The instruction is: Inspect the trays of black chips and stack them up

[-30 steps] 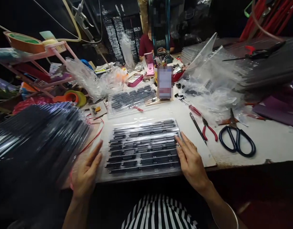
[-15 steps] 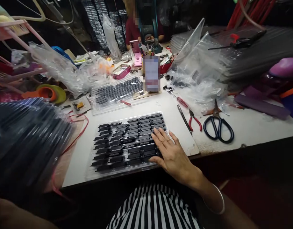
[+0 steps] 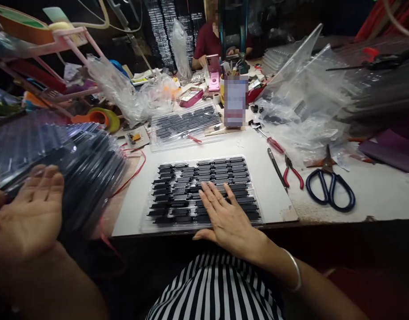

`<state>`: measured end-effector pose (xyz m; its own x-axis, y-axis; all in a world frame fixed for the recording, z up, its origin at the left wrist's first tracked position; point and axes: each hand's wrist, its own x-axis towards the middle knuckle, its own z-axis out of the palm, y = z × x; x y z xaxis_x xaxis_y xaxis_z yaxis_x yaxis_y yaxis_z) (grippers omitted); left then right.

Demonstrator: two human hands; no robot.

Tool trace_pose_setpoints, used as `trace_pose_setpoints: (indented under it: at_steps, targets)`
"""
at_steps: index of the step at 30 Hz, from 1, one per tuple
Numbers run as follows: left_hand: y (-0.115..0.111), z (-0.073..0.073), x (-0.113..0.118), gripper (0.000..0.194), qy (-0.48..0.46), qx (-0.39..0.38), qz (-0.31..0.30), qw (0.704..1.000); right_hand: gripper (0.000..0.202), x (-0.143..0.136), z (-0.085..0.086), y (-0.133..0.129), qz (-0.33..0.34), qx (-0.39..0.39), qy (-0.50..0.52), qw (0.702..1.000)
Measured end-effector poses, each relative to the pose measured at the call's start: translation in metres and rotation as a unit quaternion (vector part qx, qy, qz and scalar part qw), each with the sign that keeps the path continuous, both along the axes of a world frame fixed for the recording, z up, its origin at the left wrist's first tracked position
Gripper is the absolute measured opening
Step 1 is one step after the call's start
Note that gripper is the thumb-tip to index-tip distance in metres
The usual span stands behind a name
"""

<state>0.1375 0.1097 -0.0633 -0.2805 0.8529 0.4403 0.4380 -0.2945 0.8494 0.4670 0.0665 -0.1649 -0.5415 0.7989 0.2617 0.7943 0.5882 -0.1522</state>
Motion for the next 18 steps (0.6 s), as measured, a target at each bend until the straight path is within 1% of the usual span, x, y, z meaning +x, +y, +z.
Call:
trace_pose_setpoints:
  at_steps: [2,3,4,6,8,9,10,12,13,14,15,16,18]
  targets:
    - [-0.003,0.002,0.006,0.062,-0.087,0.011,-0.025,0.996,0.089,-0.014,-0.002,0.005,0.016,-0.011,0.004,1.000]
    - [-0.005,0.001,0.008,0.061,-0.105,0.012,-0.032,0.994,0.089,-0.017,-0.004,0.007,0.018,-0.015,0.003,1.000]
    - [-0.008,-0.002,0.009,0.059,-0.091,0.011,-0.037,0.995,0.089,-0.019,-0.005,0.006,0.019,-0.017,-0.001,1.000]
    - [-0.016,-0.014,0.014,0.054,-0.006,0.007,-0.054,0.999,0.088,-0.016,-0.006,0.003,0.020,-0.013,-0.007,1.000]
    - [-0.025,-0.035,0.023,0.048,0.102,-0.014,-0.079,0.992,0.088,-0.009,-0.007,-0.002,0.002,-0.005,-0.005,1.000]
    - [-0.028,-0.047,0.029,0.047,0.164,-0.032,-0.093,0.982,0.089,-0.006,-0.007,-0.005,-0.012,-0.002,-0.002,1.000]
    - [-0.031,-0.060,0.036,0.048,0.216,-0.059,-0.110,0.968,0.090,-0.003,-0.008,-0.008,-0.026,0.002,0.000,1.000]
    - [-0.036,-0.084,0.051,0.054,0.342,-0.096,-0.155,0.922,0.091,0.001,-0.010,-0.013,-0.043,0.008,-0.003,0.999]
    - [-0.037,-0.093,0.058,0.056,0.393,-0.105,-0.173,0.897,0.092,0.002,-0.010,-0.015,-0.043,0.009,-0.008,0.999]
    - [-0.038,-0.100,0.064,0.057,0.433,-0.105,-0.187,0.875,0.092,0.004,-0.010,-0.016,-0.040,0.008,-0.012,0.999]
    - [-0.039,-0.105,0.068,0.058,0.457,-0.102,-0.197,0.861,0.091,0.006,-0.009,-0.017,-0.041,0.008,-0.013,0.999]
    - [-0.040,-0.108,0.071,0.058,0.471,-0.098,-0.204,0.853,0.089,0.010,-0.008,-0.017,-0.047,0.008,-0.009,0.999]
    - [-0.042,-0.109,0.072,0.057,0.475,-0.091,-0.214,0.849,0.083,0.021,-0.005,-0.017,-0.078,0.013,0.023,0.997]
